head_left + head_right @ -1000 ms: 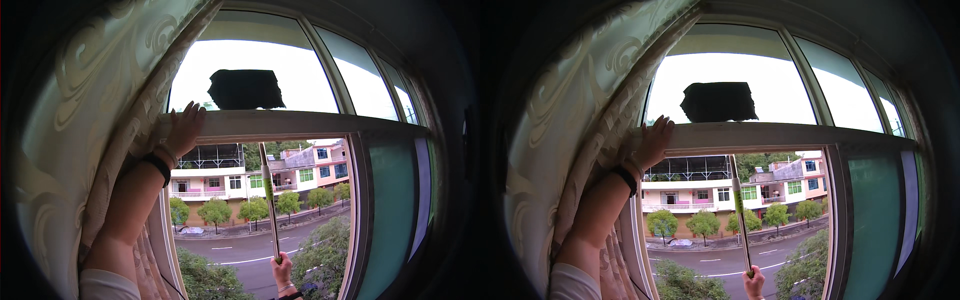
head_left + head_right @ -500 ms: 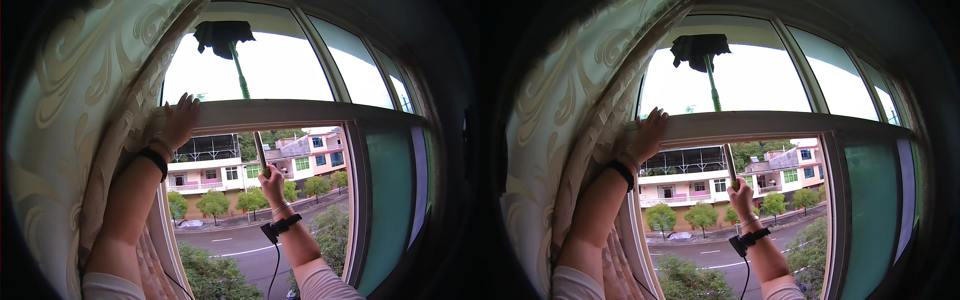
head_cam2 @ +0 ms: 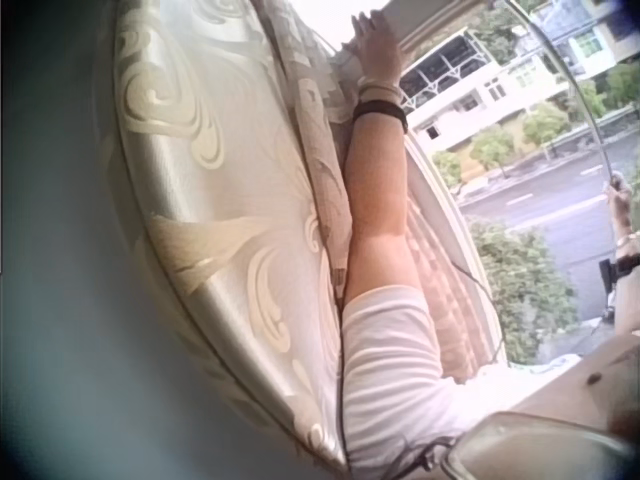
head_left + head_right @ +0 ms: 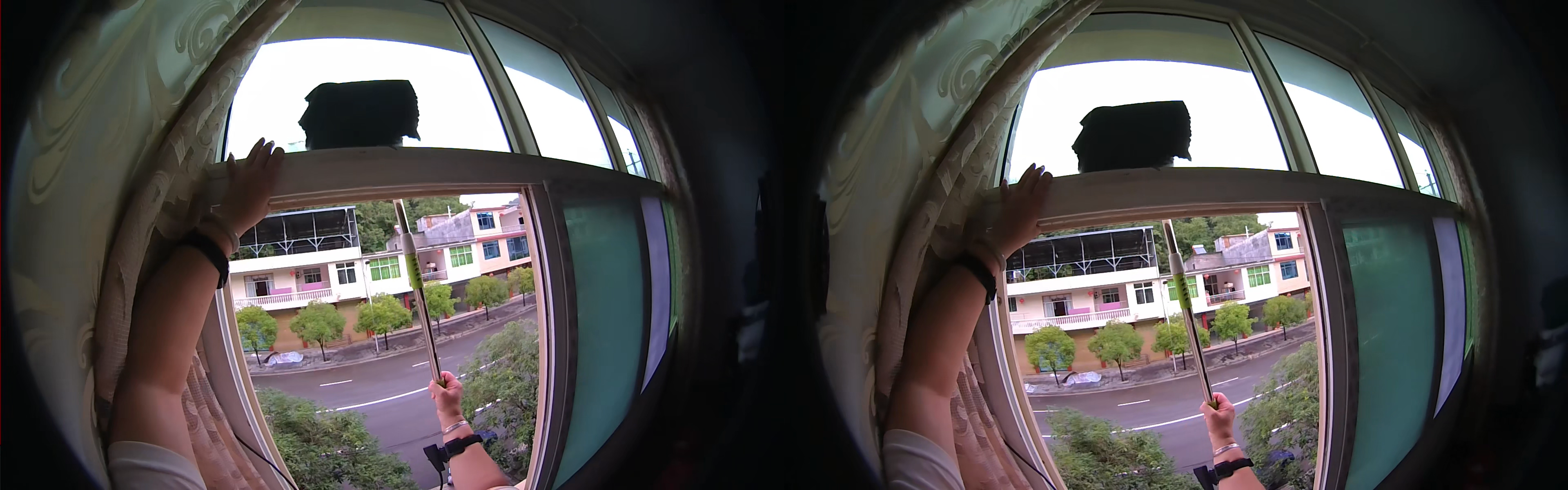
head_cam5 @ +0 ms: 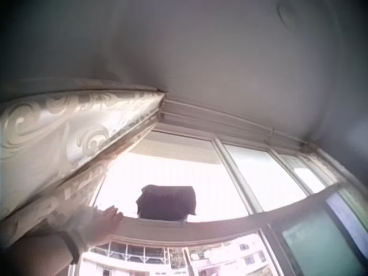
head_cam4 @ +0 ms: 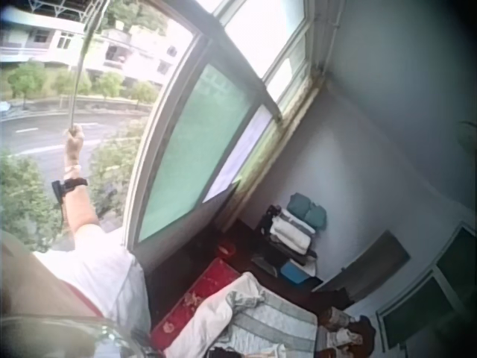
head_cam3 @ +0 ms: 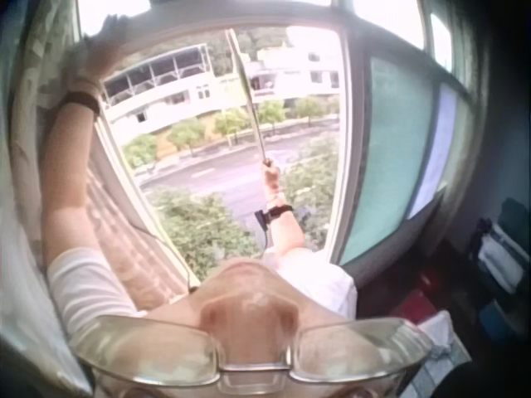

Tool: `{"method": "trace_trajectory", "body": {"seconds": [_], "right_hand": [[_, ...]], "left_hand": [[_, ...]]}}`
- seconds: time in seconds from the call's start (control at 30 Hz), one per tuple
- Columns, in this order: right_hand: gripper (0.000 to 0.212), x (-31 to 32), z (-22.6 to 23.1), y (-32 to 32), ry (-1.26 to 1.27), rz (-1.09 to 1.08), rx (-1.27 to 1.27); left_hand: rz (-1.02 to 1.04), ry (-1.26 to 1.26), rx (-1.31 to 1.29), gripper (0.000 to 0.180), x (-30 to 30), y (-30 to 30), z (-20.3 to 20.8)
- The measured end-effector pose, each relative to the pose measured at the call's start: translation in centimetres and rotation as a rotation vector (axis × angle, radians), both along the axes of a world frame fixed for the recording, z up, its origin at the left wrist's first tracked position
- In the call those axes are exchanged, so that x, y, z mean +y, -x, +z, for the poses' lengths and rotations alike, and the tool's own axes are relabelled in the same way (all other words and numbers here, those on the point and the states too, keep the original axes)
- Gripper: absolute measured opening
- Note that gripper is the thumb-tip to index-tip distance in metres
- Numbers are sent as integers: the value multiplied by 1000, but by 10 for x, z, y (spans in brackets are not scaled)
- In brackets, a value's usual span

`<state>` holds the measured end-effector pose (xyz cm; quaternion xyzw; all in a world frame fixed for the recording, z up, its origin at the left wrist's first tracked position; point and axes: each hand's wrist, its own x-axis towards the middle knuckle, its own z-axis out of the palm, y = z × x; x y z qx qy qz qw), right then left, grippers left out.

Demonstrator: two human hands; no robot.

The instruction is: The person wraps a cloth around a squeegee and uses the tool to wipe the upper and lower panes of a window.

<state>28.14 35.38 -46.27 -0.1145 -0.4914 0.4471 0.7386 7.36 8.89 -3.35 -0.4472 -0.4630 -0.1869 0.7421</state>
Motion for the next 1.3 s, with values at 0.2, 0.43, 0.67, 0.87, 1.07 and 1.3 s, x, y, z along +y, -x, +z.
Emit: {"method": "trace_trajectory", "body": {"seconds": [0.2, 0.43, 0.67, 0.87, 1.07, 1.3], "right_hand": [[14, 7, 14, -18, -14, 40, 164], [14, 7, -6, -24, 35, 32, 230], [14, -2, -27, -19, 60, 40, 256], [14, -15, -50, -29, 120, 36, 180], [12, -43, -64, -31, 233, 259, 216], [13, -43, -116, -68, 251, -46, 52]], "left_hand": [[-56, -5, 30, 75, 5, 4, 1], [-60, 56, -17, 75, -2, -2, -1], [-33, 5, 17, 76, 3, 3, 2], [11, -15, 6, 68, 2, -3, 0], [-3, 0, 4, 70, 7, -4, 1], [35, -44, -13, 73, 12, 4, 4]]}}
